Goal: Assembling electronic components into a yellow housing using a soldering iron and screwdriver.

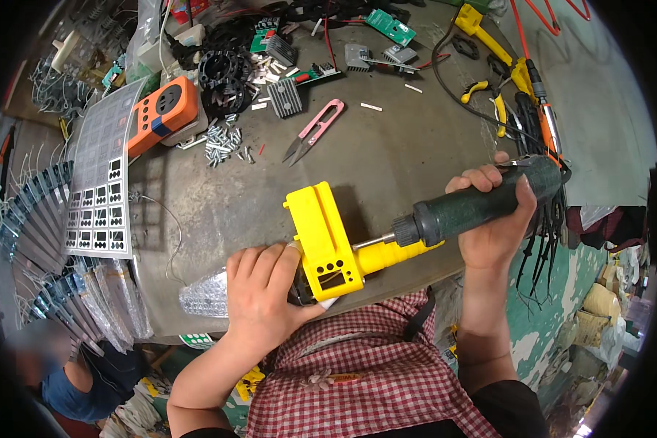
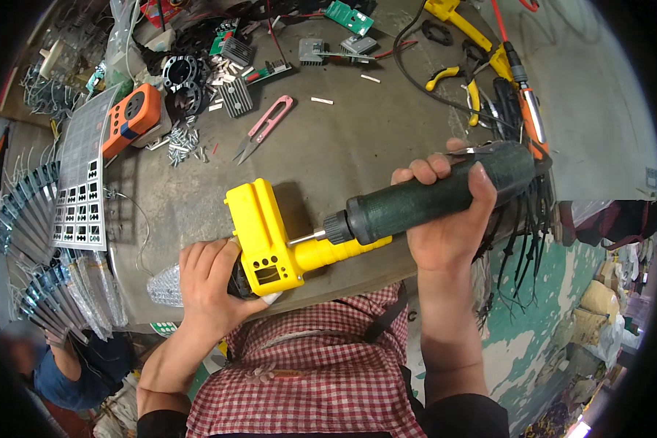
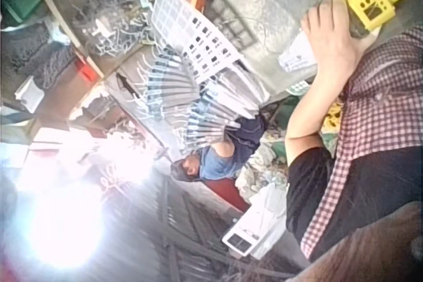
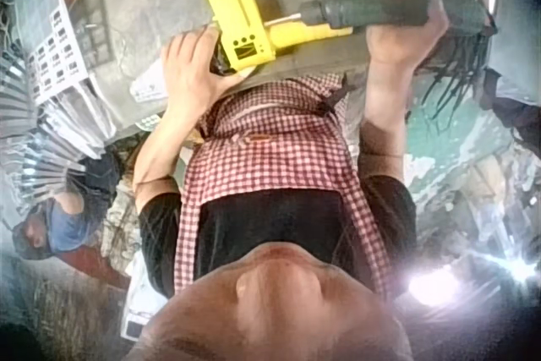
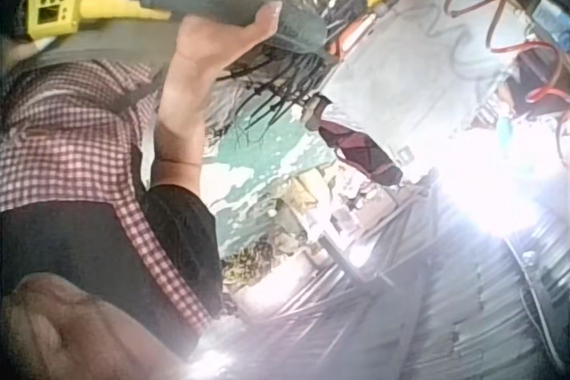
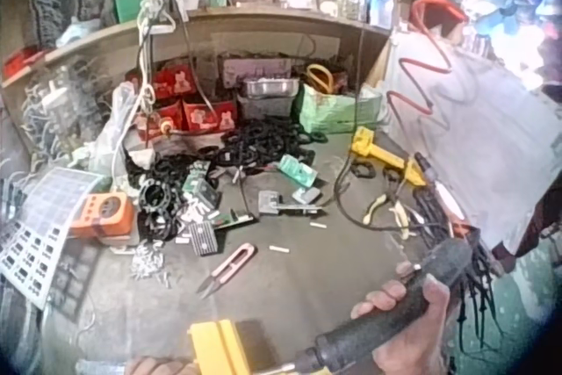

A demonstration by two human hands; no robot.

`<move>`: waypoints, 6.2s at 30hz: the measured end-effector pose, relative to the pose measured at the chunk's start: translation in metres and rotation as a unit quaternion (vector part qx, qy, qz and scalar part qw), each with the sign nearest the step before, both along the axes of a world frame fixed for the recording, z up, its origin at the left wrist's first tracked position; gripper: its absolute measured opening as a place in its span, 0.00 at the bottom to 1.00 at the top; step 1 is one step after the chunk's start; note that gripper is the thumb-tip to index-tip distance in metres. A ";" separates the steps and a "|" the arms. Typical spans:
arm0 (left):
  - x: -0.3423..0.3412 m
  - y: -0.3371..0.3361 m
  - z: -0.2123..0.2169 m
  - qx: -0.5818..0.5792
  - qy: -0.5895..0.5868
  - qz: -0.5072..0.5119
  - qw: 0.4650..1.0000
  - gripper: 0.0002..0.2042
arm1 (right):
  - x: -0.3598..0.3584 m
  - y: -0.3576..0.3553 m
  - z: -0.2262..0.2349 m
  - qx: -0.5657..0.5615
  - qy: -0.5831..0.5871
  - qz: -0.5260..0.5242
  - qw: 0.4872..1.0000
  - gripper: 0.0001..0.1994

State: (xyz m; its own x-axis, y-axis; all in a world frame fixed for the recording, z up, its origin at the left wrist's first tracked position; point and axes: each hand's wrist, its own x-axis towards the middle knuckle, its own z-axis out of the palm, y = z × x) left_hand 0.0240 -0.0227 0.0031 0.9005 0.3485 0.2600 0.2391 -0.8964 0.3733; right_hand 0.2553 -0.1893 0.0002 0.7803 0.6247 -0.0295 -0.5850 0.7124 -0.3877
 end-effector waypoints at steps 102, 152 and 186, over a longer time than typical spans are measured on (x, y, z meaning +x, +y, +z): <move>-0.143 0.009 -0.027 -0.177 -0.328 0.294 0.880 0.16 | 0.135 0.011 0.017 -0.633 -0.732 -0.170 0.183 0.27; -0.079 0.012 0.003 -0.077 -0.103 0.065 0.990 0.15 | -0.060 0.063 0.030 -0.551 -0.706 -0.120 0.429 0.04; -0.050 0.156 -0.001 -0.659 -0.596 0.219 0.404 0.12 | -0.138 0.316 0.023 -0.148 -0.928 -0.036 0.339 0.26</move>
State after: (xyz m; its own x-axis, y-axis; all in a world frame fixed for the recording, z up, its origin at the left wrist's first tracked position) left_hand -0.0261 0.1329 0.0026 0.1864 0.9493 -0.2530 -0.7853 0.2987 0.5423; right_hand 0.1177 0.1265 0.0236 -0.3619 0.7862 0.5009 0.8781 0.4679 -0.1001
